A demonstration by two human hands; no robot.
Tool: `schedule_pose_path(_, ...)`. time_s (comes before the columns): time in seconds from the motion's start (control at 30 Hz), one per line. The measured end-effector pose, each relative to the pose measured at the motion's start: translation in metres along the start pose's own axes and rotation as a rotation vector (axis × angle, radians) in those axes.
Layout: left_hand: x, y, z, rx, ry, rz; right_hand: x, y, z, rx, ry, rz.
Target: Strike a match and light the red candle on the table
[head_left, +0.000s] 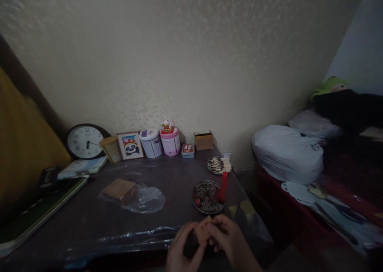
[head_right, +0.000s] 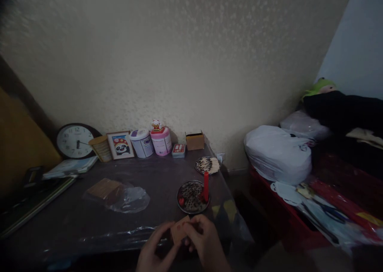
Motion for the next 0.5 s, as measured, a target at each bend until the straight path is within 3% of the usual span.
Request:
schedule_pose_path(0.3, 0.0008, 0.0036, 0.0013, 0.002, -0.059, 0.03, -0.0015, -0.0043, -0.0009, 0.013, -0.017, -0.042)
schedule_pose_path(0.5, -0.0076, 0.0007, -0.0038, 0.037, 0.004, 0.048, -0.0018, -0.0035, 0.0004, 0.03, -0.008, -0.059)
Point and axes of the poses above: each hand's wrist, its own z-axis away from the middle knuckle, its own y-axis out of the palm, x = y × z, the point moved 1 cm from there along -z, towards the middle knuckle, and after that the axes turned 12 degrees about x, right-handed, at the moved point
